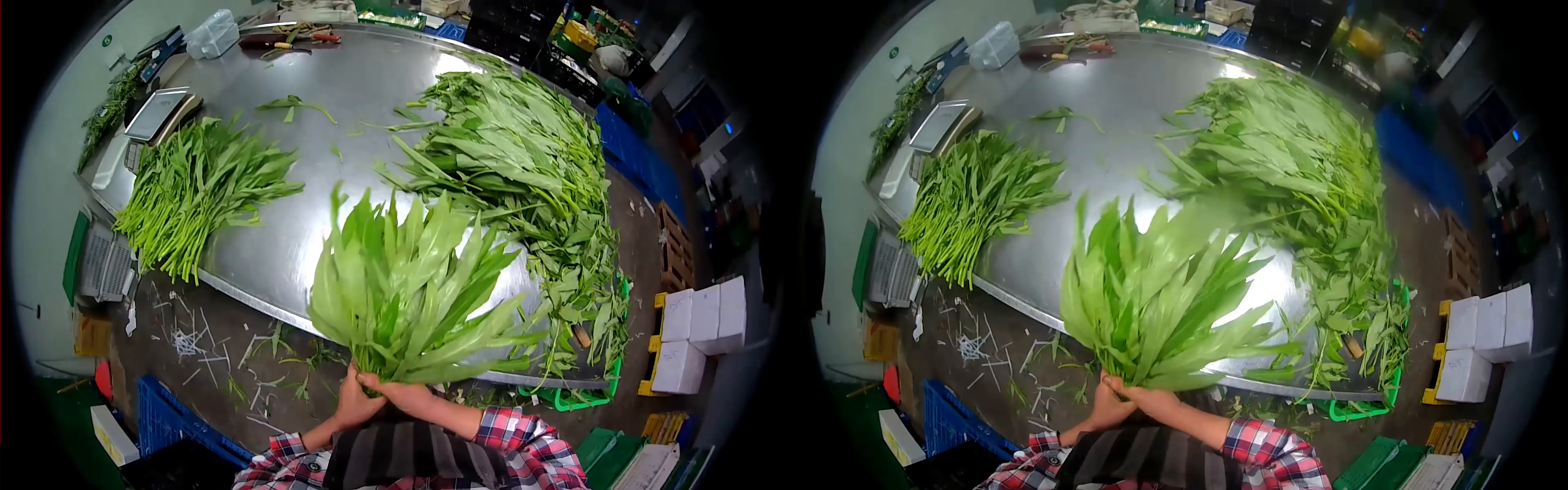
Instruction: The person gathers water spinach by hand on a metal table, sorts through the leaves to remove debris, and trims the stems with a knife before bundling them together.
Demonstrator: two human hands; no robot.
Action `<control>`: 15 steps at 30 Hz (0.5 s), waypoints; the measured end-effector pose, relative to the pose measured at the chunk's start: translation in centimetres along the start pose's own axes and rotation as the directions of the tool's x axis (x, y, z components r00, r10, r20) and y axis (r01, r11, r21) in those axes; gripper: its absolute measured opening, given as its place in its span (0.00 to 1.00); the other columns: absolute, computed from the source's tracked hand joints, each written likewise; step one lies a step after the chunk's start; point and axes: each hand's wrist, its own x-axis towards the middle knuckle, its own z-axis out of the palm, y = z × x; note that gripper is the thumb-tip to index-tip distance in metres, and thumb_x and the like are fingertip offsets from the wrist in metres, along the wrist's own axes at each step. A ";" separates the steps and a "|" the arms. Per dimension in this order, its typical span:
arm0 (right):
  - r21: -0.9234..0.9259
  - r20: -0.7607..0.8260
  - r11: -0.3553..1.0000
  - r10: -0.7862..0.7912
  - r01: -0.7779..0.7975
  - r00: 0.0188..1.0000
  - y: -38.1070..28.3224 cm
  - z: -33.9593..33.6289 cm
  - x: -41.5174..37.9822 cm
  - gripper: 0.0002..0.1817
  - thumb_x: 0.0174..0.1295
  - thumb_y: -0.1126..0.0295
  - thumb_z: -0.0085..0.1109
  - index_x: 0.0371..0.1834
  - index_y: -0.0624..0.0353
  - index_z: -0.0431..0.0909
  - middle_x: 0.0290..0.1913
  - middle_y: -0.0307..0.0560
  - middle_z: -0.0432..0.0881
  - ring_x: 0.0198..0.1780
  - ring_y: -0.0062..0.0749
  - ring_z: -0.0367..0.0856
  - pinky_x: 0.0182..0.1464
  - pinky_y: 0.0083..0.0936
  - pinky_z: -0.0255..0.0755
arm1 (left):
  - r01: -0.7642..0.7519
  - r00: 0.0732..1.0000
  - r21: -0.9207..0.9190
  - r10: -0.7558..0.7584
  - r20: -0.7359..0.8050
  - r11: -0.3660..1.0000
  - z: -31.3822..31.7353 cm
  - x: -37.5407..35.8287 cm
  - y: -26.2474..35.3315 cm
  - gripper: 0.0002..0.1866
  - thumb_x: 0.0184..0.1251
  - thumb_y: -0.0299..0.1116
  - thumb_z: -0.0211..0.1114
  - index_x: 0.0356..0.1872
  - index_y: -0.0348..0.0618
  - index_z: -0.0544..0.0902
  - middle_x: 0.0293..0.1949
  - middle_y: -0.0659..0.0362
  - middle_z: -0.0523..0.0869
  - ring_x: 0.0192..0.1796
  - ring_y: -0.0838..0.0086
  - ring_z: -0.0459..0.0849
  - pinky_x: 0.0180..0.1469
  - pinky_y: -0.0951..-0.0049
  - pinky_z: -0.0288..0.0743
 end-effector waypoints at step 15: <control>-0.730 0.511 0.207 -0.468 0.651 0.721 -10.2 -0.4 -0.5 0.17 0.52 0.68 0.62 0.47 0.53 0.76 0.48 0.46 0.76 0.53 0.41 0.74 0.54 0.35 0.66 | 0.044 0.981 -0.058 -0.054 -0.187 0.997 0.1 -0.3 -3.5 0.22 0.48 0.29 0.67 0.46 0.37 0.71 0.37 0.45 0.81 0.41 0.51 0.81 0.40 0.63 0.75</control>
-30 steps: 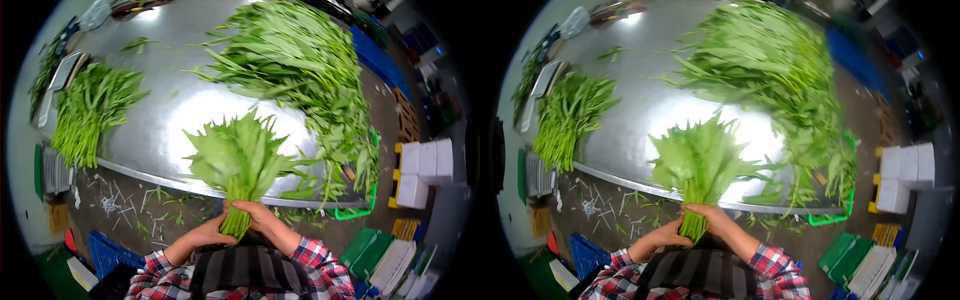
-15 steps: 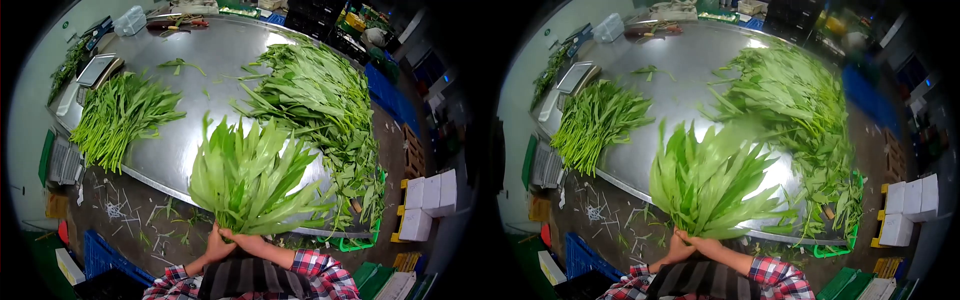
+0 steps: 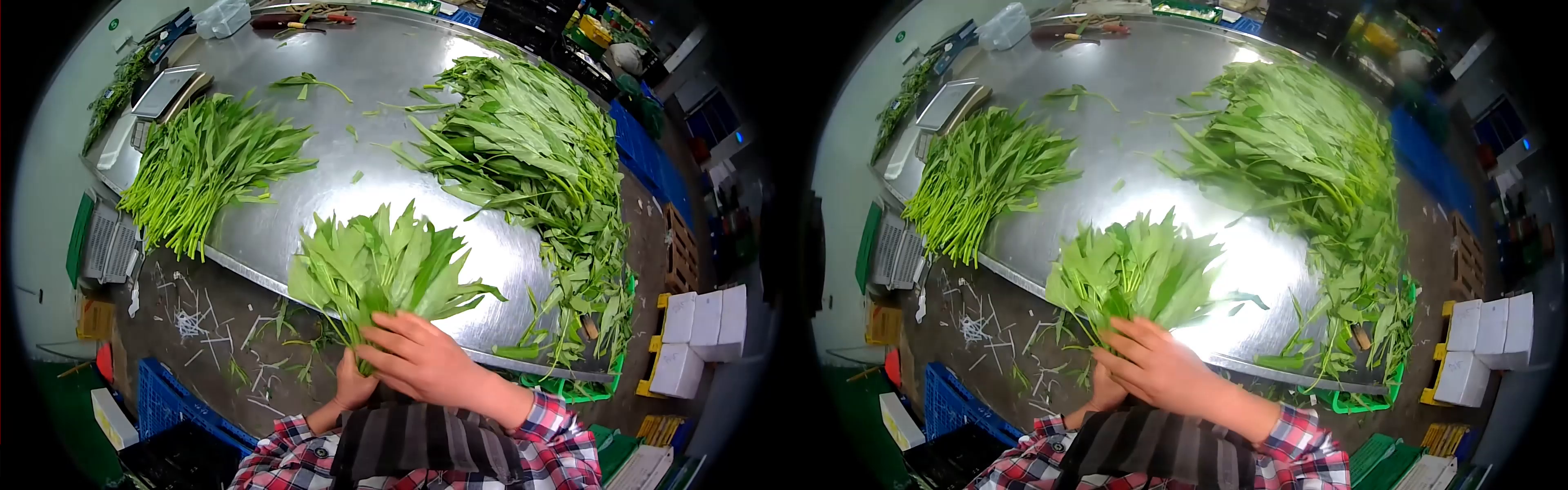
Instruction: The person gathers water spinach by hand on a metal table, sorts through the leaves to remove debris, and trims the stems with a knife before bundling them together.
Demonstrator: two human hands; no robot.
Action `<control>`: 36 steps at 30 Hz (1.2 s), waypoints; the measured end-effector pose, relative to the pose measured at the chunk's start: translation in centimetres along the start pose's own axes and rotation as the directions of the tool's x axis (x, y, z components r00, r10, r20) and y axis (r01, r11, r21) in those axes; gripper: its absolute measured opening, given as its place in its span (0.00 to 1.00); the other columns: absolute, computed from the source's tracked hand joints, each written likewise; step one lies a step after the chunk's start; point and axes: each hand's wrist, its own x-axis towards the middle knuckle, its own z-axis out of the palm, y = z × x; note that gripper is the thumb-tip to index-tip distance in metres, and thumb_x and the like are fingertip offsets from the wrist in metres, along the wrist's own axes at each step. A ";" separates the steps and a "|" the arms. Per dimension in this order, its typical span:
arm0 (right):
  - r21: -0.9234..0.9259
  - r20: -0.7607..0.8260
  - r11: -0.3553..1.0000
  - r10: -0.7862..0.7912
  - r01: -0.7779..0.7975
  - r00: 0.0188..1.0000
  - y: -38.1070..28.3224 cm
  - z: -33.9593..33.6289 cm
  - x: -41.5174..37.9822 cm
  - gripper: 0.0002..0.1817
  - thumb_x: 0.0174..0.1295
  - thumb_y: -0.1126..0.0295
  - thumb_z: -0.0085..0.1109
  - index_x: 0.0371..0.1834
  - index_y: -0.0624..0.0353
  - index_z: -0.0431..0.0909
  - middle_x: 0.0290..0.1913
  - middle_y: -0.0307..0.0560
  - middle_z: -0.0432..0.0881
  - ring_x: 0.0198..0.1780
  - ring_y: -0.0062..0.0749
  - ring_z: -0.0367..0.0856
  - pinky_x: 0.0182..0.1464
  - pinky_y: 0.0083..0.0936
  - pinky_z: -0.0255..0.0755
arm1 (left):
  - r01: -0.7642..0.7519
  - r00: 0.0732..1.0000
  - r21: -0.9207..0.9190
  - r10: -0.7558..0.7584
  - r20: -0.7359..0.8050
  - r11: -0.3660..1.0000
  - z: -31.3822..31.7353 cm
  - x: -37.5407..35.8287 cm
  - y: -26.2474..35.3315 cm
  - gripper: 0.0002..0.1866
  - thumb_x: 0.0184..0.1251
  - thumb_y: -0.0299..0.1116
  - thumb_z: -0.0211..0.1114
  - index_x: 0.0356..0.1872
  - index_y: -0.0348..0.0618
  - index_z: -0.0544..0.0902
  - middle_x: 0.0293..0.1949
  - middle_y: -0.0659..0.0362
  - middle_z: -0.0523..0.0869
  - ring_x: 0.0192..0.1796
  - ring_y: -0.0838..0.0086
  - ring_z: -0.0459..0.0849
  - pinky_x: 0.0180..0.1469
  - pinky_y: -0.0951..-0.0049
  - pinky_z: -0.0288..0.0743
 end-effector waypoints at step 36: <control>-0.387 0.094 0.895 -0.198 0.219 0.976 7.0 1.5 1.4 0.10 0.47 0.72 0.52 0.34 0.58 0.75 0.24 0.38 0.67 0.29 0.29 0.72 0.45 0.28 0.68 | -0.109 0.993 0.141 0.116 -0.037 0.984 -0.8 -0.7 -1.4 0.27 0.44 0.27 0.68 0.49 0.37 0.71 0.38 0.46 0.79 0.41 0.48 0.79 0.42 0.59 0.73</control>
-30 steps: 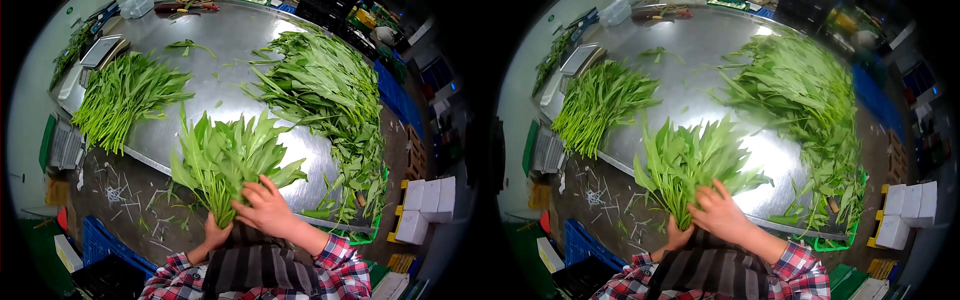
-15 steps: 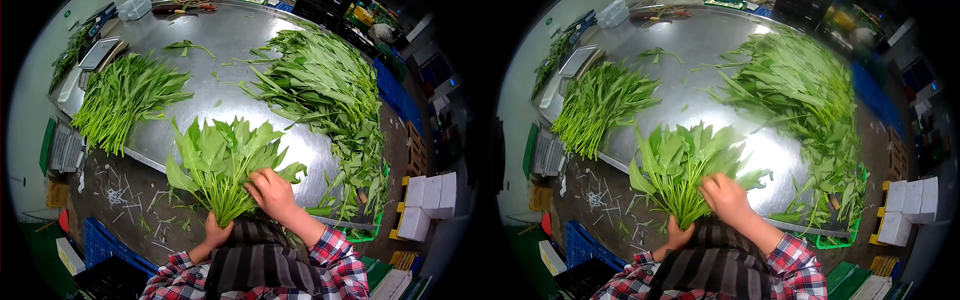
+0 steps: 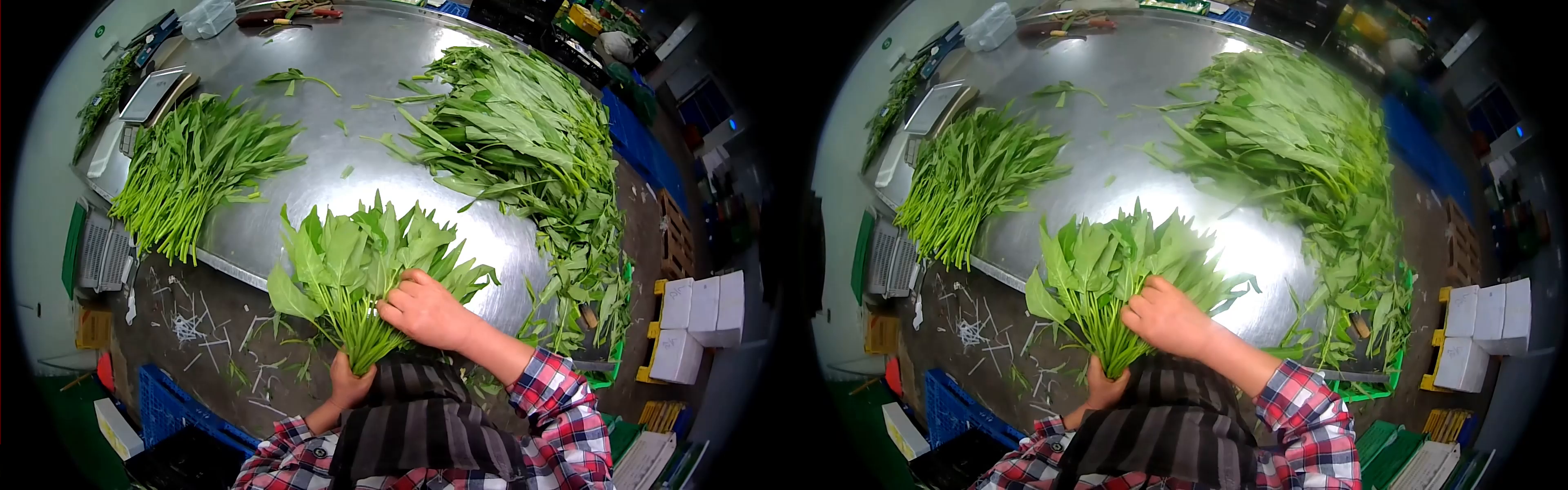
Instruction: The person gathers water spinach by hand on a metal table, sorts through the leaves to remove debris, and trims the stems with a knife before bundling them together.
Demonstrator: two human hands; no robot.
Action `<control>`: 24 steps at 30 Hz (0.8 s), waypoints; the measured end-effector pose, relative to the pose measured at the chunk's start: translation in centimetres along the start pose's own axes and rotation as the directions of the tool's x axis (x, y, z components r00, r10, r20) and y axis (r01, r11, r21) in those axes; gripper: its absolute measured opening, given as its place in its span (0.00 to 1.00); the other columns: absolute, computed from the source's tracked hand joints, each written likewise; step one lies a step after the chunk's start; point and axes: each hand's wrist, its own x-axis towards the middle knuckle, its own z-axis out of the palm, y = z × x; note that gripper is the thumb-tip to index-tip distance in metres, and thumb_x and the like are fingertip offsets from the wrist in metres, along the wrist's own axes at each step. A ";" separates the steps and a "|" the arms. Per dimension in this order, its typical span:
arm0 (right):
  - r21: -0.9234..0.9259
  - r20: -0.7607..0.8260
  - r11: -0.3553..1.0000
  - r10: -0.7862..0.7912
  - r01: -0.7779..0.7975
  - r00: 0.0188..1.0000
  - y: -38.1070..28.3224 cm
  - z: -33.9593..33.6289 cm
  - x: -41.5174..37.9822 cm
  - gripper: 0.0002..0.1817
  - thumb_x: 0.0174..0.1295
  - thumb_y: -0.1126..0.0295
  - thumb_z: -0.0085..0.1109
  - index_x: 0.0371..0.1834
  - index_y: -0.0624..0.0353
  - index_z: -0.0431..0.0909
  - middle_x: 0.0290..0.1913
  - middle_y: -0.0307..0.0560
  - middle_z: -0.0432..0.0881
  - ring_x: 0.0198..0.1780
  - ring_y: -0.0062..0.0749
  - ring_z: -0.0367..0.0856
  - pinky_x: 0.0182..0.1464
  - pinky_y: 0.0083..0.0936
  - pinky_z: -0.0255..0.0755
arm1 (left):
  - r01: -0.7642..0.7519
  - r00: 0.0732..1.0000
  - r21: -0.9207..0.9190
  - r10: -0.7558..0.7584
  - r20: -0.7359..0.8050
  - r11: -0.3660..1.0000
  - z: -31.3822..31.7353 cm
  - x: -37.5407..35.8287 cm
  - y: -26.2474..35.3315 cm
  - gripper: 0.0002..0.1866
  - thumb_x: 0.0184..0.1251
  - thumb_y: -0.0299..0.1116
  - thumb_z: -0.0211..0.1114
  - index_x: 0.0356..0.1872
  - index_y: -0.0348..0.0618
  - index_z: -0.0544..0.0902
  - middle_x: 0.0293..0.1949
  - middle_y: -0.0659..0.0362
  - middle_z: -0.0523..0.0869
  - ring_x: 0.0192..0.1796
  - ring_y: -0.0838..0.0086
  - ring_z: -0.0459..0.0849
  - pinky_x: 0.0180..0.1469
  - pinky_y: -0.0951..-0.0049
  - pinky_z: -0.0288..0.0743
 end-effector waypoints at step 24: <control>0.374 -0.312 0.414 0.899 -0.830 0.307 -0.3 -4.4 -17.0 0.22 0.60 0.78 0.53 0.59 0.62 0.65 0.38 0.43 0.76 0.36 0.23 0.73 0.37 0.20 0.70 | -0.022 0.991 0.229 -0.010 0.136 0.973 -6.0 3.0 -0.6 0.30 0.43 0.27 0.68 0.53 0.38 0.69 0.39 0.45 0.80 0.43 0.50 0.79 0.44 0.60 0.73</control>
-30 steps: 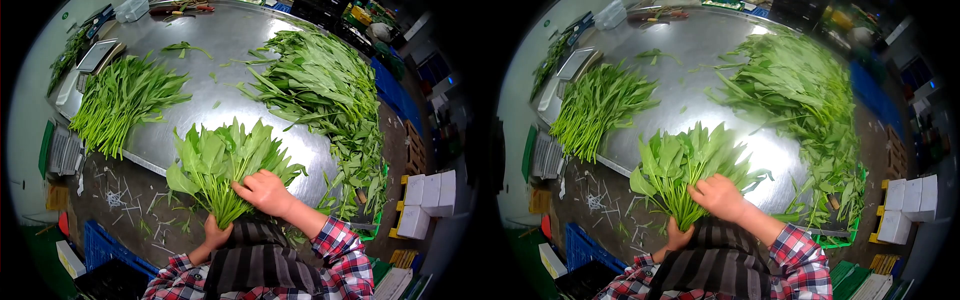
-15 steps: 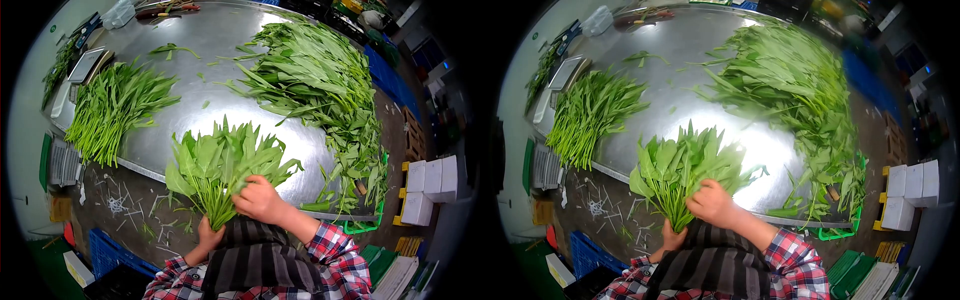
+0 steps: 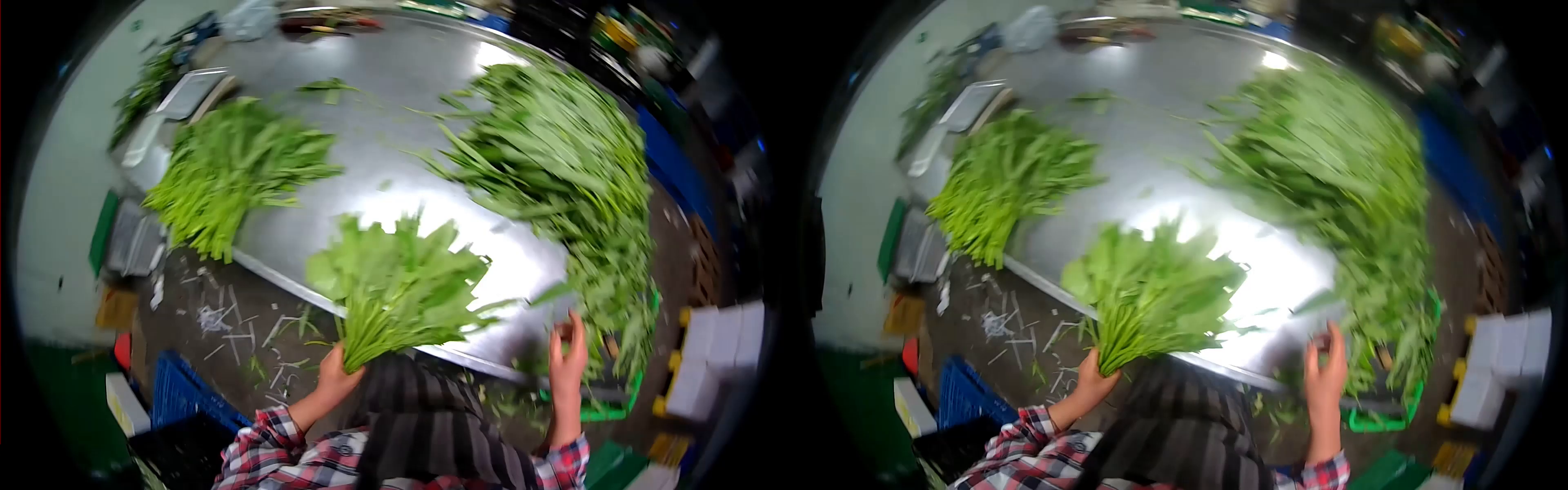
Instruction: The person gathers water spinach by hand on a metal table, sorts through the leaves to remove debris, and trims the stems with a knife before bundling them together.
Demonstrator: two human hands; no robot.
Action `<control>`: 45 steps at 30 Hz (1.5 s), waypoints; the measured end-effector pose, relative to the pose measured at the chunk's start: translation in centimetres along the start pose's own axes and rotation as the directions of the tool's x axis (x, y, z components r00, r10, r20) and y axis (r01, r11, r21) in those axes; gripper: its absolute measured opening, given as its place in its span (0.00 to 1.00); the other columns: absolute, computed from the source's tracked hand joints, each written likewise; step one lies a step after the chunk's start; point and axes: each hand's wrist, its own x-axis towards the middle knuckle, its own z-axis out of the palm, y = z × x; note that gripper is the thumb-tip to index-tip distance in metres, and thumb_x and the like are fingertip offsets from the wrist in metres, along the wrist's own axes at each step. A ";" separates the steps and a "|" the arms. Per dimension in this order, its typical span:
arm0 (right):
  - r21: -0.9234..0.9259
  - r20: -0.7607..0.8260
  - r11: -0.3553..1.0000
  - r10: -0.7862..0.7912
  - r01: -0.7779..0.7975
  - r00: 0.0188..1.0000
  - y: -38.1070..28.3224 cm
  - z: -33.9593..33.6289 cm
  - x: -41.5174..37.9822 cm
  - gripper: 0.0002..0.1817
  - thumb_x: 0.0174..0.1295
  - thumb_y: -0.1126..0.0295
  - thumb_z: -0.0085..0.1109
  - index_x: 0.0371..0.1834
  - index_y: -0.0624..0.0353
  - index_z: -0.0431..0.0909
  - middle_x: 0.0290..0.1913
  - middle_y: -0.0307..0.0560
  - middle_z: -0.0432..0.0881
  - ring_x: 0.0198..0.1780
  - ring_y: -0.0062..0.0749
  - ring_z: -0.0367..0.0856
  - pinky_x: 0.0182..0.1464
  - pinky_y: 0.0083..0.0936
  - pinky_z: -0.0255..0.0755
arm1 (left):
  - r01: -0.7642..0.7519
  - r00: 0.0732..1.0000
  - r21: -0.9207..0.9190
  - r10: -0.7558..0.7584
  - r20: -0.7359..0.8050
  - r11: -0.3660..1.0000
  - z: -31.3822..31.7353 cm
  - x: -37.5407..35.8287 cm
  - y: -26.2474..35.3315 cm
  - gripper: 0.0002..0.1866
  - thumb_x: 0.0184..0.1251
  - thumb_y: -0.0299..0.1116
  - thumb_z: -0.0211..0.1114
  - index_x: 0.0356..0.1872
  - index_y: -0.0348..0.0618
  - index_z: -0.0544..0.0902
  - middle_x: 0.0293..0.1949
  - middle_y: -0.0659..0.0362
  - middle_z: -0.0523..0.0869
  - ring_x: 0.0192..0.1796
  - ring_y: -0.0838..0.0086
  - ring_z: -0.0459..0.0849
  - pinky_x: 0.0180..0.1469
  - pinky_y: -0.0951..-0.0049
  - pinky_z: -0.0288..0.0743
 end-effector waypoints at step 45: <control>-0.493 -0.090 0.851 0.154 -0.178 0.984 17.5 -13.1 -0.9 0.19 0.47 0.67 0.64 0.44 0.58 0.74 0.42 0.54 0.74 0.45 0.52 0.73 0.47 0.41 0.67 | -0.720 0.683 0.302 0.564 0.463 0.625 18.2 18.9 15.4 0.46 0.50 0.46 0.68 0.66 0.33 0.55 0.66 0.40 0.56 0.69 0.49 0.53 0.68 0.51 0.45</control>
